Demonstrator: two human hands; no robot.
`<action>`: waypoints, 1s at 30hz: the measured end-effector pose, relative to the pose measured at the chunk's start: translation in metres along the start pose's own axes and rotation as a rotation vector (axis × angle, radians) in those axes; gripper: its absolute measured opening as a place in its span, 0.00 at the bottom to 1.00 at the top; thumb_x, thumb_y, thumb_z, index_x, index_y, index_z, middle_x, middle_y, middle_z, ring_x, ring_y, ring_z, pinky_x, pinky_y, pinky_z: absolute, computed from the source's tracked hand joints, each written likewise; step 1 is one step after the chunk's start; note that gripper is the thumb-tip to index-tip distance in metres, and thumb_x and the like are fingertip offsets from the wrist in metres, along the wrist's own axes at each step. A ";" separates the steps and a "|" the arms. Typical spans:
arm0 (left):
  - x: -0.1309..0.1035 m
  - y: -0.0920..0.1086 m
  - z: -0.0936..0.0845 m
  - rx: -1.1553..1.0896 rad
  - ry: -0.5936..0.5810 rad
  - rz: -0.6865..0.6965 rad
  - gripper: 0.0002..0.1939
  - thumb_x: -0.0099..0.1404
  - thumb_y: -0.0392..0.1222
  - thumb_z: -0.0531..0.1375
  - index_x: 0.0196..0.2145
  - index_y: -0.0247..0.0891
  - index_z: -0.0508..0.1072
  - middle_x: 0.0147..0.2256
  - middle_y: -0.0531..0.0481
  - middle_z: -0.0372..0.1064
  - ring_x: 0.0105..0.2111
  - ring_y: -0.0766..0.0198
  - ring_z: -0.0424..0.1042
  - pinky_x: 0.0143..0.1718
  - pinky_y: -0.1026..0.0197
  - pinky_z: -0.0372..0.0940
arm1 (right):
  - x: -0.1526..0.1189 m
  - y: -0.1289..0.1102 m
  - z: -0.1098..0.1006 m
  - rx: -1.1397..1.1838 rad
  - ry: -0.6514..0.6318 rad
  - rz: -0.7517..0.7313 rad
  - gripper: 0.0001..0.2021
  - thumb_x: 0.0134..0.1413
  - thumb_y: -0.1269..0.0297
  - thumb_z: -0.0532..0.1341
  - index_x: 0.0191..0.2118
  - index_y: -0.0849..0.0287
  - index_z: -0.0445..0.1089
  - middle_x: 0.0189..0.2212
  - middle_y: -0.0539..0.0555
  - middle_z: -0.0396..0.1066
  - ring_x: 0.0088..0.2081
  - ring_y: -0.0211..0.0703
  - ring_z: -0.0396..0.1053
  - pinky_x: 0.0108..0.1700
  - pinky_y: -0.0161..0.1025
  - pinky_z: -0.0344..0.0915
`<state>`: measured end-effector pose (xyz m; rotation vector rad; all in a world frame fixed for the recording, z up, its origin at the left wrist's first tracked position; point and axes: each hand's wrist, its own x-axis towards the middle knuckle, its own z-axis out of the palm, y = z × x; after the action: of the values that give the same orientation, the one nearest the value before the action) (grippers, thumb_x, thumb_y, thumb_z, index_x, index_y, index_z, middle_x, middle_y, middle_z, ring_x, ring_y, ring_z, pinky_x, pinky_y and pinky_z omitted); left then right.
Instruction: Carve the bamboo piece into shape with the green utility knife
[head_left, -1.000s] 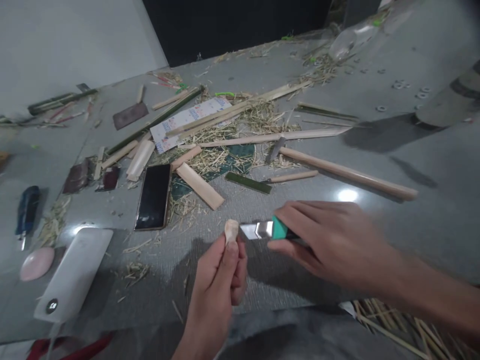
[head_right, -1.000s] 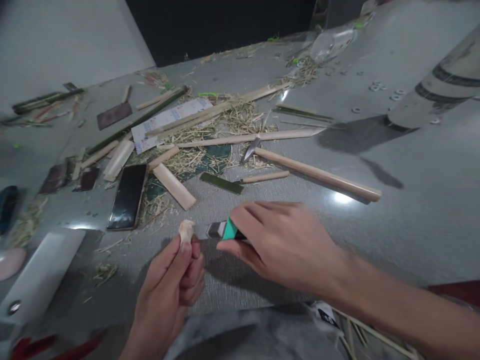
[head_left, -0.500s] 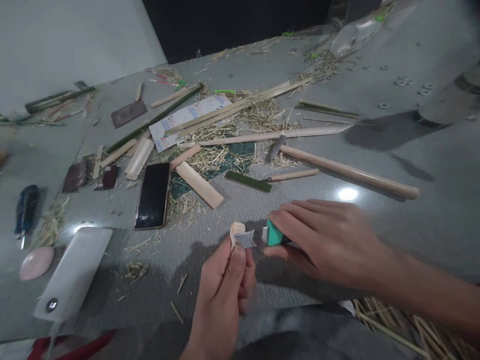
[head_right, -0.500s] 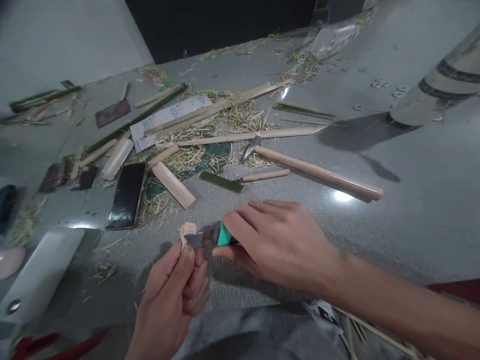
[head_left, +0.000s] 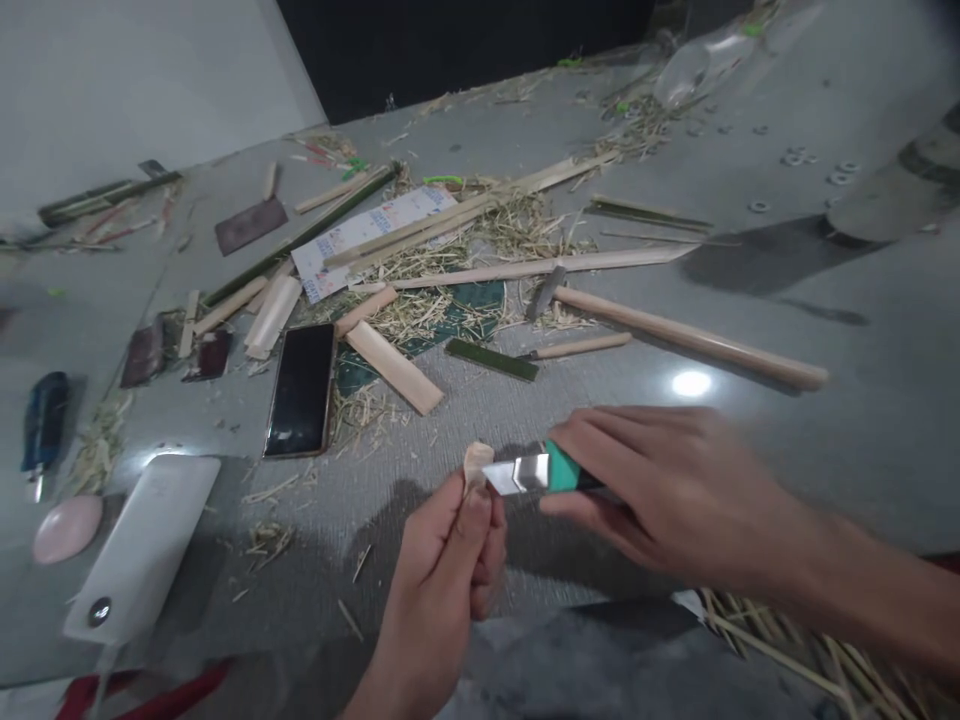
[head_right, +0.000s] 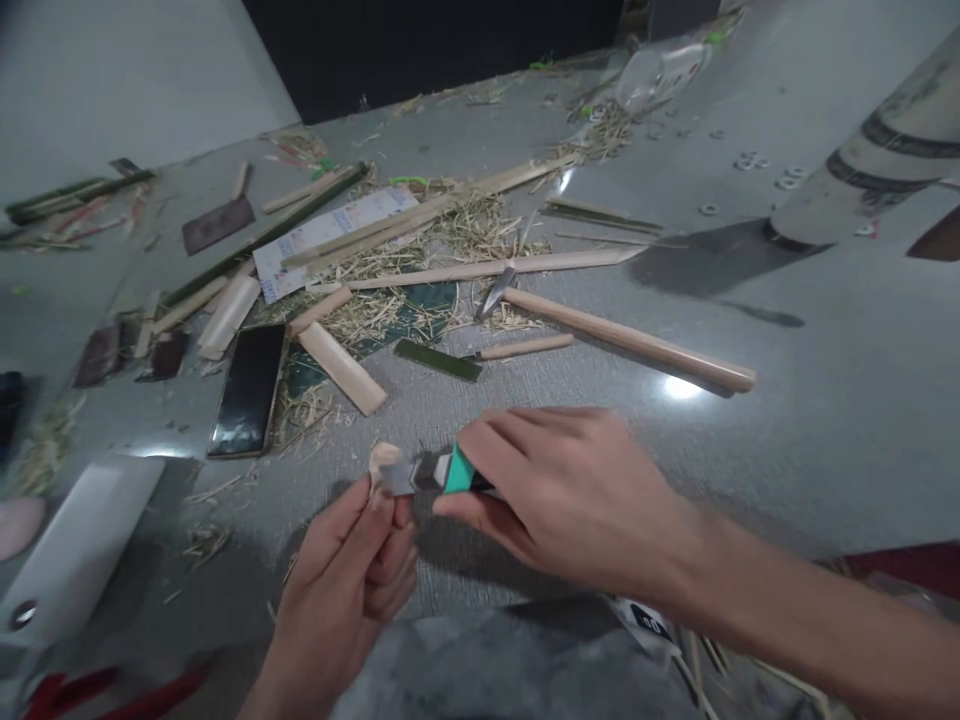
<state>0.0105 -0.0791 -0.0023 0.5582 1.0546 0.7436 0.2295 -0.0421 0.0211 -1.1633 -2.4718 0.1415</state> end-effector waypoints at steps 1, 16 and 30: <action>-0.001 -0.002 0.000 0.014 0.000 0.008 0.22 0.75 0.60 0.62 0.34 0.39 0.66 0.21 0.64 0.45 0.20 0.74 0.37 0.19 0.69 0.42 | 0.000 -0.002 0.001 0.010 -0.008 -0.003 0.22 0.78 0.47 0.51 0.36 0.57 0.67 0.27 0.49 0.70 0.25 0.40 0.68 0.28 0.40 0.52; -0.009 0.010 -0.001 0.073 0.029 0.002 0.26 0.72 0.64 0.63 0.31 0.39 0.63 0.21 0.63 0.46 0.19 0.74 0.40 0.19 0.68 0.40 | 0.008 0.001 0.002 -0.169 0.053 -0.108 0.17 0.77 0.54 0.53 0.38 0.58 0.70 0.29 0.51 0.74 0.29 0.44 0.72 0.32 0.42 0.56; 0.012 0.045 -0.013 0.185 -0.045 -0.034 0.21 0.73 0.57 0.63 0.31 0.40 0.66 0.20 0.63 0.43 0.19 0.73 0.37 0.18 0.69 0.38 | 0.022 0.050 -0.010 -0.184 0.063 -0.039 0.24 0.78 0.43 0.47 0.40 0.57 0.68 0.28 0.51 0.73 0.28 0.43 0.70 0.28 0.41 0.51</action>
<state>-0.0100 -0.0401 0.0183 0.7109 1.0945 0.6046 0.2567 0.0068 0.0244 -1.1718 -2.4914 -0.1348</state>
